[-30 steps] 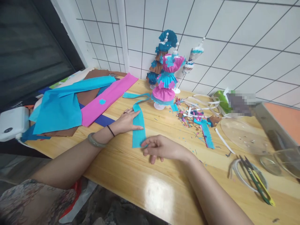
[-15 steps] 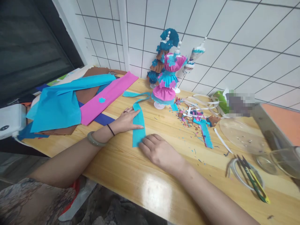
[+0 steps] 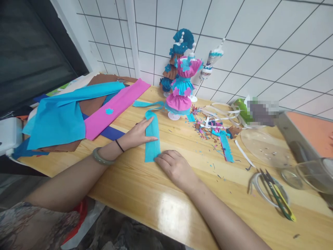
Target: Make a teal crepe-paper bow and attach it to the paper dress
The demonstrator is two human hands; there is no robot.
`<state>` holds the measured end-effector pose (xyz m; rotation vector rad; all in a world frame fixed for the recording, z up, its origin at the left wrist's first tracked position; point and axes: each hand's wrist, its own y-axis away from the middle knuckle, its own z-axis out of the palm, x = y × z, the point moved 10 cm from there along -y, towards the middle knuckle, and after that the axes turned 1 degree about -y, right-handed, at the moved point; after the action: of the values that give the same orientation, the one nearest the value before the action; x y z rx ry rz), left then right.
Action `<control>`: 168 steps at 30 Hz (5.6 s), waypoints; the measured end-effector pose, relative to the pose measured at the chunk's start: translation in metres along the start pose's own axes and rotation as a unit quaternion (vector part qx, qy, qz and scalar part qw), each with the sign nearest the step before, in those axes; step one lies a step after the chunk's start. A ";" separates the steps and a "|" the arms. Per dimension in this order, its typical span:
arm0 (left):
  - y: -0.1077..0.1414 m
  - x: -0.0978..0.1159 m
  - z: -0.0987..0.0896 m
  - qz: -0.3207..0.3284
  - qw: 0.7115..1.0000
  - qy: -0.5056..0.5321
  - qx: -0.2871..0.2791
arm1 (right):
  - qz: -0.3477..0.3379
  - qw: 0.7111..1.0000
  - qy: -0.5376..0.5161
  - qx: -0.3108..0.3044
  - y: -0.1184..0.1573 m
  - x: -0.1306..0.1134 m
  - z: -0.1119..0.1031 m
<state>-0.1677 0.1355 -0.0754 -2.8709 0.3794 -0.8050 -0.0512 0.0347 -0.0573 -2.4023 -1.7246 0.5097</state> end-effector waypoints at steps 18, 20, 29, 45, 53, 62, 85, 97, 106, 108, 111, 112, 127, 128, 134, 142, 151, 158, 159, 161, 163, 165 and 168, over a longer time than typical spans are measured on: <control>-0.001 -0.029 -0.026 -0.078 0.905 0.389 0.153 | 0.135 0.966 -0.128 0.179 0.014 0.038 -0.028; -0.001 -0.027 -0.025 -0.077 0.894 0.414 0.156 | 0.192 0.934 -0.199 0.225 0.020 0.051 -0.031; -0.001 -0.014 -0.019 -0.044 0.869 0.475 0.136 | 0.315 0.757 -0.519 0.241 0.027 0.078 0.003; 0.008 0.034 0.005 -0.017 0.880 0.471 -0.054 | 0.369 0.749 -0.491 0.248 0.035 0.088 0.011; 0.015 0.039 0.031 -0.036 0.895 0.420 -0.143 | 0.360 0.777 -0.456 0.242 0.034 0.087 0.007; 0.010 0.036 0.017 -0.013 0.910 0.403 -0.094 | 0.339 0.777 -0.491 0.201 0.030 0.076 0.007; 0.018 0.050 0.029 -0.029 0.870 0.462 -0.170 | 0.356 0.790 -0.434 0.247 0.035 0.086 -0.003; 0.014 0.045 0.021 -0.007 0.904 0.408 -0.124 | 0.354 0.798 -0.404 0.272 0.039 0.089 -0.008; 0.015 0.050 0.022 0.005 0.905 0.406 -0.124 | 0.372 0.797 -0.381 0.284 0.042 0.094 -0.008; 0.014 0.047 0.021 0.002 0.909 0.399 -0.118 | 0.368 0.803 -0.375 0.282 0.042 0.094 -0.007; 0.014 0.043 0.023 -0.010 0.910 0.398 -0.119 | 0.348 0.817 -0.361 0.284 0.040 0.092 -0.010; 0.014 0.042 0.024 -0.014 0.910 0.397 -0.120 | 0.341 0.823 -0.354 0.287 0.039 0.091 -0.012; 0.010 0.041 0.015 0.027 0.939 0.335 -0.067 | 0.305 0.845 -0.333 0.286 0.032 0.083 -0.023; 0.010 0.041 0.015 0.032 0.942 0.329 -0.066 | 0.303 0.846 -0.333 0.285 0.032 0.083 -0.022; 0.010 0.046 0.008 0.064 0.961 0.264 -0.049 | 0.296 0.856 -0.323 0.274 0.031 0.082 -0.022; 0.011 0.046 0.010 0.054 0.960 0.268 -0.061 | 0.296 0.863 -0.311 0.268 0.031 0.082 -0.020; 0.011 0.051 0.008 0.080 0.965 0.241 -0.060 | 0.279 0.882 -0.282 0.254 0.030 0.080 -0.023; 0.011 0.055 0.005 0.105 0.967 0.225 -0.049 | 0.273 0.896 -0.257 0.237 0.028 0.077 -0.025; 0.011 0.055 0.005 0.108 0.968 0.224 -0.047 | 0.272 0.897 -0.256 0.238 0.029 0.076 -0.025; 0.011 0.054 0.004 0.108 0.967 0.224 -0.046 | 0.272 0.897 -0.253 0.241 0.029 0.076 -0.026; 0.011 0.053 0.005 0.097 0.966 0.233 -0.049 | 0.274 0.897 -0.250 0.242 0.029 0.077 -0.027; 0.011 0.050 0.007 0.074 0.962 0.256 -0.057 | 0.274 0.897 -0.247 0.244 0.029 0.077 -0.028; 0.011 0.045 0.013 0.035 0.948 0.309 -0.072 | 0.274 0.895 -0.249 0.248 0.029 0.076 -0.028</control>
<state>-0.1265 0.1136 -0.0662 -2.6375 0.6197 -1.7210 0.0069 0.0991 -0.0543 -2.4423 -0.8115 1.5379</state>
